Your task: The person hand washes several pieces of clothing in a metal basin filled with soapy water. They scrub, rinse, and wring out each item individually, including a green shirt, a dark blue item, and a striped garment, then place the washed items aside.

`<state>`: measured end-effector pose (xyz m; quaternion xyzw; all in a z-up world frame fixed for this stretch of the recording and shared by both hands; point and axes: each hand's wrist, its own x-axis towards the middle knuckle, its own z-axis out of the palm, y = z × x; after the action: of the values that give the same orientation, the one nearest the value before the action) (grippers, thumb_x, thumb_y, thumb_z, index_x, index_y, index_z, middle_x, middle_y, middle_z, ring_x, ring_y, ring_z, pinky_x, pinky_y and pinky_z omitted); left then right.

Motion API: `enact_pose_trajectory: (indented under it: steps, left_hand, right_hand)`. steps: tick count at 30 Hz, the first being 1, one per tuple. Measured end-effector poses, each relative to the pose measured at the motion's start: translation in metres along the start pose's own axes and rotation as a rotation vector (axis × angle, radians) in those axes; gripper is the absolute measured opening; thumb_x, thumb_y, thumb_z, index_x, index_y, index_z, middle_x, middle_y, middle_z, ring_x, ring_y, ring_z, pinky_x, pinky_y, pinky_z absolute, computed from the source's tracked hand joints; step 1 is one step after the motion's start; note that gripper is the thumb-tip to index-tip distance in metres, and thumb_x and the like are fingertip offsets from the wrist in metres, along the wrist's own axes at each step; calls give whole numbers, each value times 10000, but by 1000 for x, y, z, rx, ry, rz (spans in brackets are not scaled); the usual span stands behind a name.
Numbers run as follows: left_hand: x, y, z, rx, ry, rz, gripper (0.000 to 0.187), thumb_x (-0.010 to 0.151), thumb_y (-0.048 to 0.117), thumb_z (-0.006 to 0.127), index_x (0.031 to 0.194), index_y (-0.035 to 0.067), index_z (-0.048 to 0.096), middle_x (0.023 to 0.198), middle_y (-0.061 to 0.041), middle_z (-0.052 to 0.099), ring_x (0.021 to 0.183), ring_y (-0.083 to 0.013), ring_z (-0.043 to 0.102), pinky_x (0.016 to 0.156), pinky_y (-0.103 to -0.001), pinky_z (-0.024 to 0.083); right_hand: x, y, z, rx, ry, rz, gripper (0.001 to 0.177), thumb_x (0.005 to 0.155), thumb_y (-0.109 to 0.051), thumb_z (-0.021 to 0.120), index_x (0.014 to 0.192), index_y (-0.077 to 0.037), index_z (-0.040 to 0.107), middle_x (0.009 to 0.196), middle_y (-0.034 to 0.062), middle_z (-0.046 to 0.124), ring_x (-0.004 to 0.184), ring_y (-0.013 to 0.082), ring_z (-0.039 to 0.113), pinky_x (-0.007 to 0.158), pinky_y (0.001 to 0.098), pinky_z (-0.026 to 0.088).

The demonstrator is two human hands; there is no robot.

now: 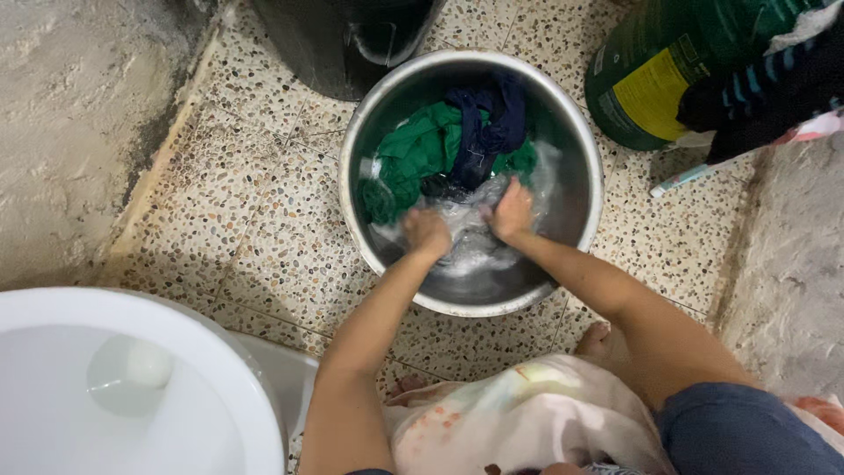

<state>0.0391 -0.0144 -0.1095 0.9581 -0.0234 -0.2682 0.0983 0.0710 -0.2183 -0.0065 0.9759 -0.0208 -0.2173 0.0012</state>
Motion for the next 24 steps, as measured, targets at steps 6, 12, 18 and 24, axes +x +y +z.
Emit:
enact_pose_trajectory:
  steps: [6, 12, 18, 24]
  left_hand:
    - [-32, 6, -69, -395, -557, 154, 491, 955, 342, 641, 1378, 100, 582, 1438, -94, 525, 1308, -265, 505, 1115, -493, 386]
    - [-92, 0, -150, -1181, -805, 392, 500, 962, 308, 706, 1367, 32, 604, 1361, -124, 608, 1265, -253, 555, 1103, -467, 415]
    - [-143, 0, -244, -1831, -539, 804, 456, 1024, 257, 734, 1382, 2, 616, 1311, -145, 652, 1216, -248, 602, 1083, -433, 478]
    - [-150, 18, -246, -2211, -568, 388, 422, 978, 445, 615, 1280, 154, 657, 1219, -56, 674, 1078, -201, 636, 912, -402, 512]
  right_hand:
    - [-14, -13, -15, -377, -415, -85, 1229, 718, -458, 931, 1522, 66, 163, 1569, 338, 224, 1347, 432, 431, 1063, 460, 376]
    - [-24, 30, -140, 430, -393, -239, 737, 691, -159, 844, 1379, -69, 597, 1302, 121, 624, 1127, 268, 641, 940, 332, 541]
    - [-40, 48, -173, 857, -265, -750, 560, 843, -158, 826, 1334, -66, 574, 1272, 43, 525, 1125, 192, 501, 1001, 329, 441]
    - [-77, 19, -241, 1267, -120, -725, 236, 888, -251, 784, 989, -43, 733, 1127, 75, 633, 1042, 194, 617, 917, 347, 526]
